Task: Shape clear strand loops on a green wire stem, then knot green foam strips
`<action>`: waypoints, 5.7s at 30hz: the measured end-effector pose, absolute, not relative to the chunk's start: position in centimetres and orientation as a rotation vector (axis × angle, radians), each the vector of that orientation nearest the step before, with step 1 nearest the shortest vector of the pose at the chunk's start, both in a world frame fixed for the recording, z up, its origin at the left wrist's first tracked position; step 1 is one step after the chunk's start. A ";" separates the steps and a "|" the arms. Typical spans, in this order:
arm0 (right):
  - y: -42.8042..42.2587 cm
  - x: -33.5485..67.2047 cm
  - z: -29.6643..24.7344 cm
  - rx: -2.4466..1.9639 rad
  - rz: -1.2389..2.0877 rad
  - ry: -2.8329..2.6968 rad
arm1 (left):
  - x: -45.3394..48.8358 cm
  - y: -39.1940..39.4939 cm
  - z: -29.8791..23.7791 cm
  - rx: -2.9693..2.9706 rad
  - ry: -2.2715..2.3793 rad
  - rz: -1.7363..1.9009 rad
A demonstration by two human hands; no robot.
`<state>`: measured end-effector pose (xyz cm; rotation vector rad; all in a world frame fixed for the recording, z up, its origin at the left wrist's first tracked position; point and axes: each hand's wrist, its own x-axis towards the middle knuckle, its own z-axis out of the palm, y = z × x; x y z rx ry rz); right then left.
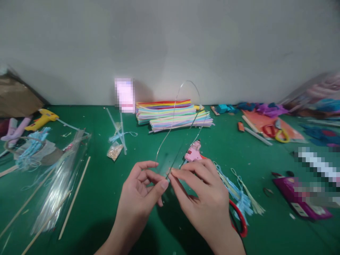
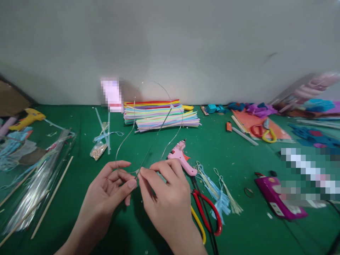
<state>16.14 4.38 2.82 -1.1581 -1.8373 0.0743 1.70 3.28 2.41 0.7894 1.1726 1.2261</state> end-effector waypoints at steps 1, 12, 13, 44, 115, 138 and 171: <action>4.4 16.1 2.8 -1.158 0.070 -1.841 | 1.7 3.3 2.5 0.787 1.175 1.231; 4.2 16.0 2.2 -1.237 0.277 -1.745 | 1.3 3.6 1.9 0.820 1.216 1.263; 4.2 16.0 2.2 -1.244 0.323 -1.720 | 1.3 3.6 1.9 0.818 1.216 1.266; 3.6 15.1 2.5 -0.948 1.703 -0.840 | 1.3 2.9 0.2 0.915 1.194 1.281; 3.6 14.7 1.0 -0.808 1.742 -0.739 | 2.9 2.3 1.2 0.885 1.250 1.167; 3.6 15.7 0.4 -1.011 0.188 -1.560 | 2.1 2.4 0.6 0.832 1.061 1.181; 3.5 14.4 0.0 -0.770 1.140 -1.007 | 2.2 2.0 1.7 0.772 0.992 1.283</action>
